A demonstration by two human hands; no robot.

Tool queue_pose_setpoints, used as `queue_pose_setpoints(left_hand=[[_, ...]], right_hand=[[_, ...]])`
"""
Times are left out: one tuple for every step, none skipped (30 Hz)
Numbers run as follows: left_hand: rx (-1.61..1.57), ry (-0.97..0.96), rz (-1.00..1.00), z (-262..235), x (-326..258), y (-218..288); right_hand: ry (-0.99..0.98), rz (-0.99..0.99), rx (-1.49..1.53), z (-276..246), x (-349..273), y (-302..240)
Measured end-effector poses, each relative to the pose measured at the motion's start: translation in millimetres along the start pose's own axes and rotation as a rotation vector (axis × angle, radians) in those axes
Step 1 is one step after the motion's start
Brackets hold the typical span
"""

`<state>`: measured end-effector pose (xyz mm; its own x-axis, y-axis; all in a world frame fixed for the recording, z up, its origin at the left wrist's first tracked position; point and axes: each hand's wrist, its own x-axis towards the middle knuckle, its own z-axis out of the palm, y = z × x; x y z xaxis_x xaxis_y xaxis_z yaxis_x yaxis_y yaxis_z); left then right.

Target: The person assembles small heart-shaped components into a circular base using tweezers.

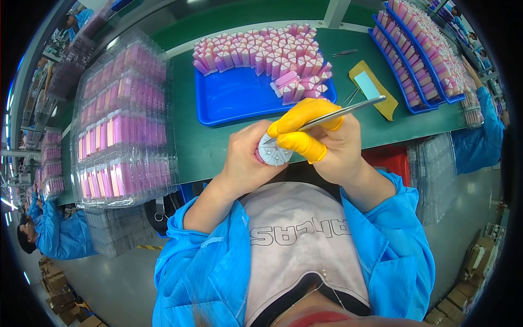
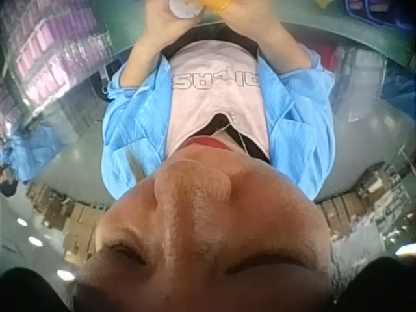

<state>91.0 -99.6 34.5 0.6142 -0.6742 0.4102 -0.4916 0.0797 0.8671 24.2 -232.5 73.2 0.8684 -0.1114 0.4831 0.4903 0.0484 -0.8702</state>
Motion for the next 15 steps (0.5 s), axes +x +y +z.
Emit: queue_pose_setpoints(left_hand=[[0.041, -0.002, 0.006, 0, 0, 0], [0.041, -0.004, 0.006, 0, 0, -1], [0.015, -0.006, 0.009, 1, 0, -1], [-0.011, -0.009, 0.012, 1, 1, -1], [-0.012, -0.011, 0.012, 2, 1, -2], [-0.018, -0.026, -0.009, 2, 0, -2], [-0.025, -0.041, -0.030, 2, 0, -3], [-0.025, -0.042, -0.030, 3, 0, -3], [-0.040, -0.027, -0.006, 4, 0, -5], [-0.056, -0.011, 0.018, 5, 1, -6], [-0.055, -0.010, 0.017, 5, 1, -7], [-0.040, -0.001, 0.027, 6, 2, -7], [-0.025, 0.009, 0.038, 7, 2, -8], [0.000, 0.014, 0.025, 8, -1, -8], [-0.002, 0.011, 0.028, 8, 0, -8]], right_hand=[[0.001, 0.000, 0.000, 0, 0, 0], [0.008, 0.010, -0.037, 0, -1, -1], [0.016, 0.020, -0.074, -1, -1, -2], [0.018, 0.020, -0.075, 0, -2, -1], [0.064, 0.019, -0.015, 2, -2, 1], [0.107, 0.019, 0.046, 3, -2, 2], [0.108, 0.019, 0.046, 3, -2, 1], [0.089, 0.006, -0.015, 2, -2, 0], [0.067, -0.005, -0.075, 2, -2, -1], [0.066, -0.004, -0.074, 1, -1, -4], [-0.046, -0.055, -0.305, -2, 0, -8], [-0.157, -0.107, -0.537, -4, 1, -10], [-0.157, -0.106, -0.537, -5, 2, -10], [-0.165, -0.059, -0.487, -5, 2, -10], [-0.168, -0.014, -0.440, -6, 3, -11]])
